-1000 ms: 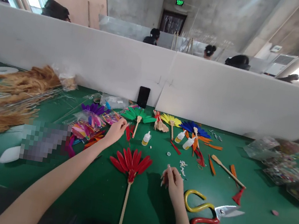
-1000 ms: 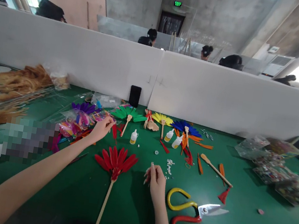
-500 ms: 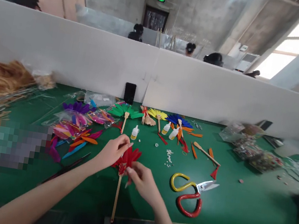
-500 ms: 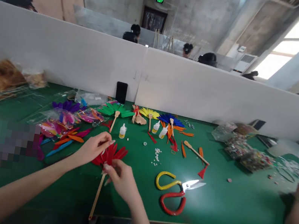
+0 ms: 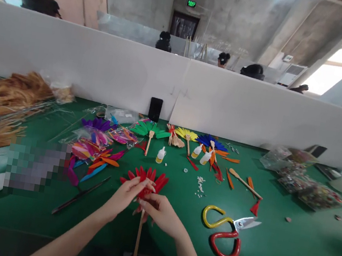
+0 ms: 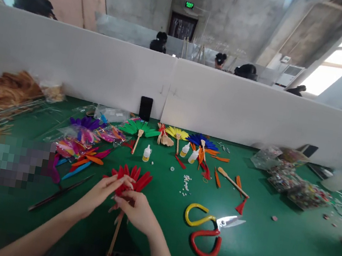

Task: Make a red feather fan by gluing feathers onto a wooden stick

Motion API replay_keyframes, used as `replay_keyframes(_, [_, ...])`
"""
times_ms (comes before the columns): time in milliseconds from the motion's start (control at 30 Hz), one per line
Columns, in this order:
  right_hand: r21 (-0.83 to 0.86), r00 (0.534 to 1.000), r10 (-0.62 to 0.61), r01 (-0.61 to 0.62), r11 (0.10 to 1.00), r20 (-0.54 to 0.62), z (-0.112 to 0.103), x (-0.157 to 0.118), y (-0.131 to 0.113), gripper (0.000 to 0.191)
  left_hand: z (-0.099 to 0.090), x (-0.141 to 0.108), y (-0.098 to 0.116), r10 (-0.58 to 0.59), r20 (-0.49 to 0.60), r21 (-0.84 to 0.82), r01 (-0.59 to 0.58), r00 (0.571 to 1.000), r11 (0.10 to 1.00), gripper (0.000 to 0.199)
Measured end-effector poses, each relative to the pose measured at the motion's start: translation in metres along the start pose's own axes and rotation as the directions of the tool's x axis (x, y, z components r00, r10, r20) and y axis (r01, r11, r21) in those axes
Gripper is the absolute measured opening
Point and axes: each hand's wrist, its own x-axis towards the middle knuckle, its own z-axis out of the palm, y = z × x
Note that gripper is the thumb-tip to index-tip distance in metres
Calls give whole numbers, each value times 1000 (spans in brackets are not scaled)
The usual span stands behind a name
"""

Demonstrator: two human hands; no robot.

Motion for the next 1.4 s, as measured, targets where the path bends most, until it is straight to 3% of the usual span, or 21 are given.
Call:
replay_keyframes(67, [-61, 1000, 11, -12, 998, -18, -14, 4, -2, 31, -17, -1, 0, 11, -153, -82, -24, 988, 996, 33])
replay_keyframes(133, [-144, 978, -42, 12, 989, -207, -35, 15, -1, 32, -34, -3, -1, -56, -247, -194, 7, 967, 981, 34])
replay_keyframes(200, [-301, 881, -161, 22, 953, -444, -59, 34, 4, 34, -45, -6, -5, -139, -270, -274, 62, 953, 960, 36])
replay_keyframes(233, [-370, 822, -212, 2, 929, -528, -70, 47, 8, 38, -48, -9, -7, -167, -269, -291, 85, 949, 953, 38])
replay_keyframes(267, [-413, 795, -237, -18, 911, -558, -78, 61, 11, 46, -48, -12, -10, -188, -264, -297, 105, 946, 949, 39])
replay_keyframes(400, [-488, 814, -215, -95, 867, -540, -87, 115, 21, 75, -38, -23, -17, -216, -221, -309, 142, 951, 940, 46])
replay_keyframes(467, [-486, 832, -179, -120, 866, -526, -82, 134, 24, 70, -33, -27, -18, -227, -203, -320, 154, 953, 935, 48])
replay_keyframes(567, [-468, 845, -155, -122, 875, -512, -76, 146, 26, 43, -33, -31, -18, -236, -199, -332, 162, 951, 929, 47])
replay_keyframes(667, [-455, 843, -180, -84, 886, -507, -80, 137, 22, 31, -38, -32, -17, -217, -215, -329, 138, 952, 934, 48])
replay_keyframes(800, [-368, 835, -223, 27, 930, -503, -91, 100, 4, 47, -40, -33, -15, -196, -222, -320, 119, 955, 940, 53])
replay_keyframes(900, [-250, 876, -199, 94, 964, -438, -91, 61, -14, 45, -32, -34, -12, -184, -211, -294, 117, 960, 949, 51])
replay_keyframes(1067, [-210, 960, -8, -53, 976, -281, -77, 9, -37, 58, -14, -34, -12, -157, -172, -139, 133, 973, 981, 46])
replay_keyframes(1233, [-218, 968, 15, -71, 973, -250, -58, -9, -29, 61, 3, -37, -22, 48, -134, 78, -37, 990, 996, 36])
replay_keyframes(1333, [-199, 964, 37, -92, 976, -262, -52, -14, -16, 65, 9, -42, -28, 60, -69, 76, -55, 996, 996, 37])
replay_keyframes(1400, [-210, 949, 43, -113, 971, -312, -51, -16, -9, 54, 10, -44, -29, 60, -63, 67, -55, 996, 996, 39])
